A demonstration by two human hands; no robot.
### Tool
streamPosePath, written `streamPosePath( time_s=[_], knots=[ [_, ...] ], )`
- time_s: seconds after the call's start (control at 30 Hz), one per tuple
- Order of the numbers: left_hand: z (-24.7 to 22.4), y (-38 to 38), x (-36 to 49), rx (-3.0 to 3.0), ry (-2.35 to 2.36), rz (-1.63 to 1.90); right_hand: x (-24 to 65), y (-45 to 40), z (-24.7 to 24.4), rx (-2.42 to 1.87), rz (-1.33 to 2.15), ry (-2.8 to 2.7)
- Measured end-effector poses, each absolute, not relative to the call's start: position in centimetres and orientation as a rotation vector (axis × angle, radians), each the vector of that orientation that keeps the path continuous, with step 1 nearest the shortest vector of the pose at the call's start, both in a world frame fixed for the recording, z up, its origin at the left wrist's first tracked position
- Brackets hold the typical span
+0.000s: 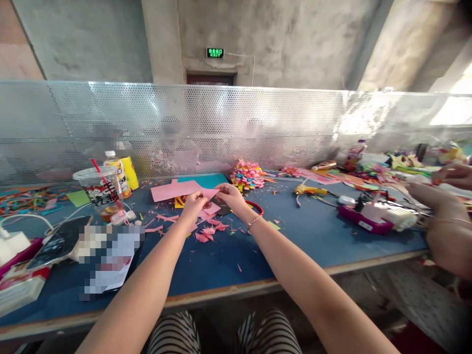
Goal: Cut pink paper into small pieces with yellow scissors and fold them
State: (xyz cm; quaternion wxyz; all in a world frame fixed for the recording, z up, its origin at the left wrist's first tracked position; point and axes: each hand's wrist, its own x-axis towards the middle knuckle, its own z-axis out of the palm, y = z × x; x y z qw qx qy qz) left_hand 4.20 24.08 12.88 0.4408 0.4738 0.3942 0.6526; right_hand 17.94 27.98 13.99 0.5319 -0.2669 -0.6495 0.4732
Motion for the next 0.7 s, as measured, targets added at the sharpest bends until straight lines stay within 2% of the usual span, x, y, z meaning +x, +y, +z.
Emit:
streamPosePath(
  time_s=[0.23,0.4,0.7],
  knots=[
    [12.77,24.43,3.81,1.195,0.966,1.697,18.28,27.75,14.38,-0.589,1.335,-1.473],
    [12.55,24.78,3.47,1.386,0.977,1.694,18.38,28.04,14.31,-0.618,1.104,-1.566],
    [13.12,24.23,4.26,0.884,0.81,1.718,17.83,28.43,13.47,-0.594,1.158,-1.474]
  ],
)
